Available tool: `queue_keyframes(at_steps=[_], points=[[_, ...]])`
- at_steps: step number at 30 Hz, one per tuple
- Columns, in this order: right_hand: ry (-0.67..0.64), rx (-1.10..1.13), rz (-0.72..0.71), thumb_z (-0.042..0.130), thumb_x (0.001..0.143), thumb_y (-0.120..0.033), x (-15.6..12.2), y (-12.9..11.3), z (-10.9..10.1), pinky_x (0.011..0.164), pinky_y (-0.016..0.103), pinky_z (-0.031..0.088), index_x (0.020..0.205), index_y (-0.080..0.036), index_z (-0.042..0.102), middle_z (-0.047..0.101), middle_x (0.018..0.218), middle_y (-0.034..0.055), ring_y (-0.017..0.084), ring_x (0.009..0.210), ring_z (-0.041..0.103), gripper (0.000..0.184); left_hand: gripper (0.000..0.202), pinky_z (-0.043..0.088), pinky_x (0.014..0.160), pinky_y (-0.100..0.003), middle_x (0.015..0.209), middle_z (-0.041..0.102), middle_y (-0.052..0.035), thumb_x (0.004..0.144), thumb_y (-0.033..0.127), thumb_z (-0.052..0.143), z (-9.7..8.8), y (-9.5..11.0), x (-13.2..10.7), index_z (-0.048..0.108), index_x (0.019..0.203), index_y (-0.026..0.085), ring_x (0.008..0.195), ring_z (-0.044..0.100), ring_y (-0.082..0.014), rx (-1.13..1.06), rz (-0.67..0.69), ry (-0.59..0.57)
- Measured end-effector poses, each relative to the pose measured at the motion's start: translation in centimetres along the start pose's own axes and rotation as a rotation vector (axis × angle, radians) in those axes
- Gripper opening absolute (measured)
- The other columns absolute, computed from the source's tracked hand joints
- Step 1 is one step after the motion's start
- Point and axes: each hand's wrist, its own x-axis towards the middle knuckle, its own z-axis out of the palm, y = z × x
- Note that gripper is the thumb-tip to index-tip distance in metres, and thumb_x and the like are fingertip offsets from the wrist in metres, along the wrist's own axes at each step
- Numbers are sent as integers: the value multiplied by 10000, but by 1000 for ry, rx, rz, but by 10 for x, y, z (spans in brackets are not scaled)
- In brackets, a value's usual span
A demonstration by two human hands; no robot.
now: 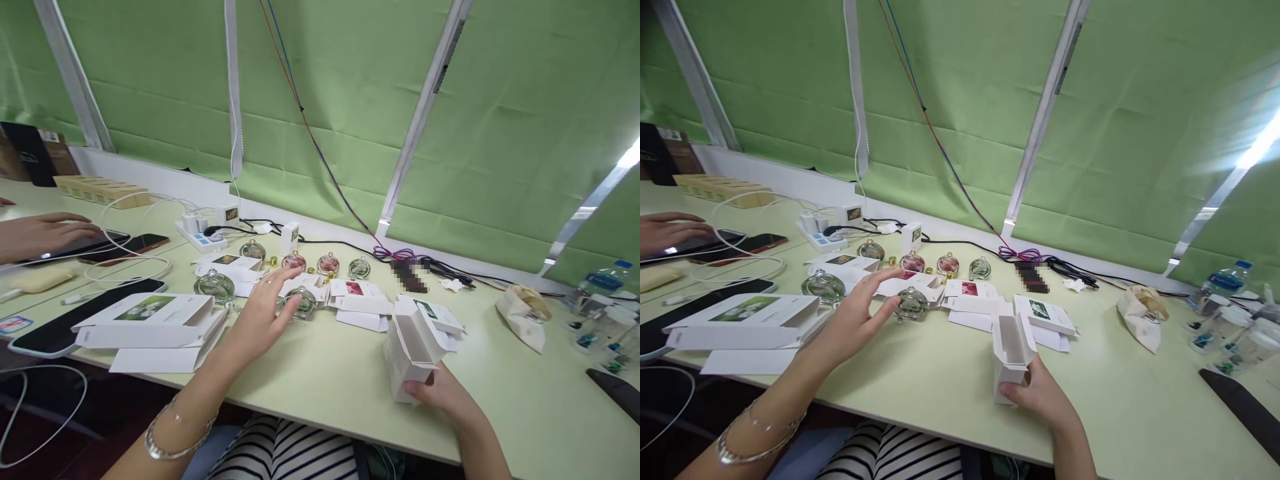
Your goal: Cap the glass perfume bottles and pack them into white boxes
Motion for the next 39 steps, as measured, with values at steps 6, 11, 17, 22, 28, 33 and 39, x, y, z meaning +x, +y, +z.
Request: queue_keyframes(at_steps=[6, 11, 17, 22, 28, 33, 39], points=[[-125, -60, 84, 736, 500, -544, -1, 1, -10, 887, 450, 436, 987, -147, 636, 663, 1057, 146, 348, 1011, 579, 636, 282, 423, 951, -365, 1189, 578, -55, 903, 305, 390, 5, 1, -33, 481, 1160, 234, 1125, 524, -223, -28, 33, 35], [-188, -71, 32, 727, 520, -570, -1, -5, -9, 901, 442, 443, 1028, -152, 641, 657, 1101, 136, 344, 1037, 578, 663, 251, 433, 938, -357, 1139, 608, -52, 893, 297, 402, 24, -9, -48, 513, 1109, 233, 1097, 546, -218, -101, -18, -11], [-205, -78, 31, 731, 545, -548, -2, -3, -9, 886, 446, 445, 1009, -155, 635, 657, 1099, 137, 339, 1013, 590, 616, 254, 453, 901, -354, 1107, 623, -54, 891, 339, 410, 25, -11, -52, 502, 1100, 228, 1051, 570, -223, -243, -176, -82], [-155, -21, 17, 746, 507, -562, -4, -1, -9, 872, 443, 450, 1016, -151, 634, 668, 1065, 139, 345, 994, 592, 664, 249, 428, 931, -360, 1111, 608, -47, 898, 341, 391, 22, -12, -53, 498, 1091, 226, 1082, 548, -215, -305, -241, -34], [66, -39, 30, 723, 481, -633, -6, 2, -12, 914, 464, 419, 1247, -141, 493, 607, 1153, 164, 353, 1056, 552, 939, 278, 505, 748, -305, 1116, 600, -68, 900, 342, 391, 22, -12, -54, 454, 1141, 219, 1091, 541, -232, -384, -326, -42], [47, 32, -8, 701, 447, -707, -8, -3, -10, 961, 462, 396, 1384, -173, 291, 474, 1313, 184, 353, 1184, 465, 1154, 285, 507, 715, -303, 1117, 598, -75, 898, 330, 401, 23, -12, -53, 436, 1158, 219, 1095, 536, -241, -399, -338, -43], [59, -81, -78, 547, 520, -813, -21, -4, -29, 1046, 439, 321, 1430, -207, 98, 284, 1442, 175, 335, 1304, 329, 1182, 286, 508, 726, -310, 1119, 599, -75, 895, 331, 401, 24, -13, -54, 437, 1156, 217, 1093, 537, -241, -404, -352, -34]])
